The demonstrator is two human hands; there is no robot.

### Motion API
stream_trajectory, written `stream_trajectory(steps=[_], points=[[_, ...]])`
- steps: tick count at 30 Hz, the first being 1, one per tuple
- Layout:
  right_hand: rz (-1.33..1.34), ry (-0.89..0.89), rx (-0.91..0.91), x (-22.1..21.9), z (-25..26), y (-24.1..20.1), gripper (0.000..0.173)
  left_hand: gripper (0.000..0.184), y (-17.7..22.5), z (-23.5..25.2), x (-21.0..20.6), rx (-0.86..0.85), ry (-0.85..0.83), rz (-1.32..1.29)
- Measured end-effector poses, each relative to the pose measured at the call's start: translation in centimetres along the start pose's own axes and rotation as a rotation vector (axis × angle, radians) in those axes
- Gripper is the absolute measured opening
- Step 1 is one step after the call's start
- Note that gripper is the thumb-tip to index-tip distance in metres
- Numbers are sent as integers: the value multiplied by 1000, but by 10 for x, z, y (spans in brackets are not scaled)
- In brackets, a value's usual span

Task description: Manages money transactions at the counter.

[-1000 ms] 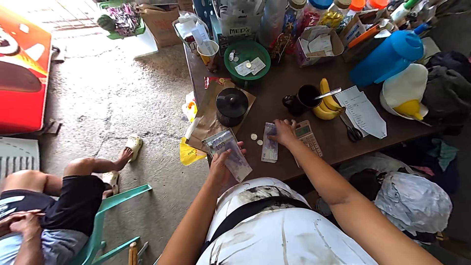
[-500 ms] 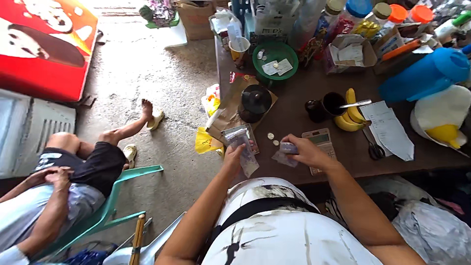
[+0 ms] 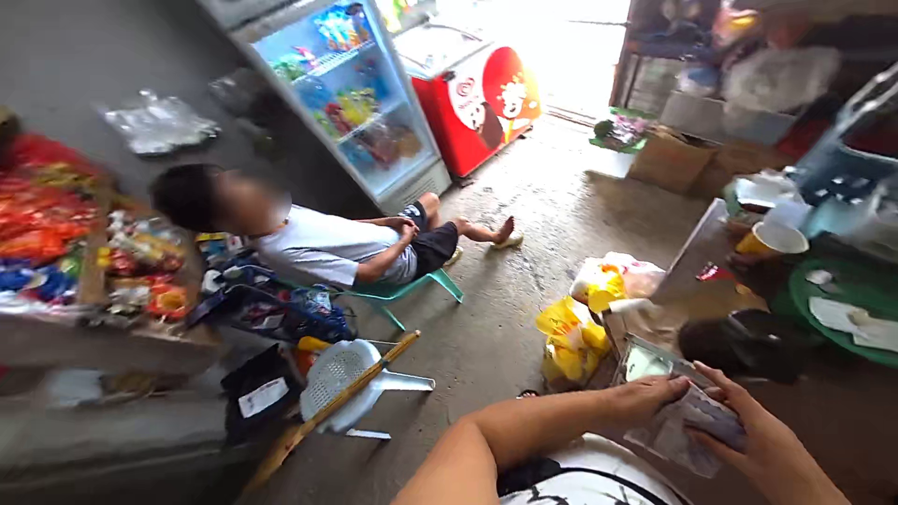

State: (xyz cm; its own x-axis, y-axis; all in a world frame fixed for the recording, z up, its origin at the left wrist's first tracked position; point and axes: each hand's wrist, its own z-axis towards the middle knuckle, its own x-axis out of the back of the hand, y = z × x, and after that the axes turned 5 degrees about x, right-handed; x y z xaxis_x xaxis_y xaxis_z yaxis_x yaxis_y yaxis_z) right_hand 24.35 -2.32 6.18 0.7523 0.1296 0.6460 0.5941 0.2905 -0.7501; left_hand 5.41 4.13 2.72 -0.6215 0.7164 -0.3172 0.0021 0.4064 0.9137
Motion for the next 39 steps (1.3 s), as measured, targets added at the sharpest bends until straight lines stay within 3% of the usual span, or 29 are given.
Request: stream_trajectory(steps=[2, 3, 6, 9, 13, 17, 19, 23, 25, 28, 33, 37, 39], points=[[-87, 37, 73, -10, 8, 4, 87, 65, -5, -3, -4, 117, 21, -148], [-140, 81, 121, -16, 11, 6, 86, 63, -5, -5, -5, 121, 34, -194], [-250, 208, 223, -32, 20, 10, 77, 39, -18, -5, 3, -55, -27, -257], [-269, 308, 240, -46, 26, 20, 75, 27, -27, -5, 5, -23, -65, -334], [-125, 323, 128, -52, 24, 23, 56, 34, -28, -7, 10, 55, -142, -391], [-33, 358, 75, -46, 19, 16, 41, 27, -22, -7, 8, 48, -83, -345], [141, 394, 58, -44, 18, 11, 46, 27, -14, -7, 8, 31, -54, -360], [487, 423, -161, -56, 19, -14, 81, 19, 3, -5, 7, -35, 128, -478], [482, 341, -289, -69, 13, -16, 74, 19, 12, -6, 11, -21, 245, -594], [460, 273, -419, -79, 11, -19, 55, 23, 10, -7, 33, -69, 273, -752], [602, 463, -433, -68, 15, -19, 34, 33, 2, -43, 82, -21, 313, -423], [857, 563, -403, -79, 0, -19, 27, 21, -13, -76, 110, -52, 86, -204], [960, 511, -372, -90, -8, -19, 22, 18, -17, -85, 122, -87, -30, -81]])
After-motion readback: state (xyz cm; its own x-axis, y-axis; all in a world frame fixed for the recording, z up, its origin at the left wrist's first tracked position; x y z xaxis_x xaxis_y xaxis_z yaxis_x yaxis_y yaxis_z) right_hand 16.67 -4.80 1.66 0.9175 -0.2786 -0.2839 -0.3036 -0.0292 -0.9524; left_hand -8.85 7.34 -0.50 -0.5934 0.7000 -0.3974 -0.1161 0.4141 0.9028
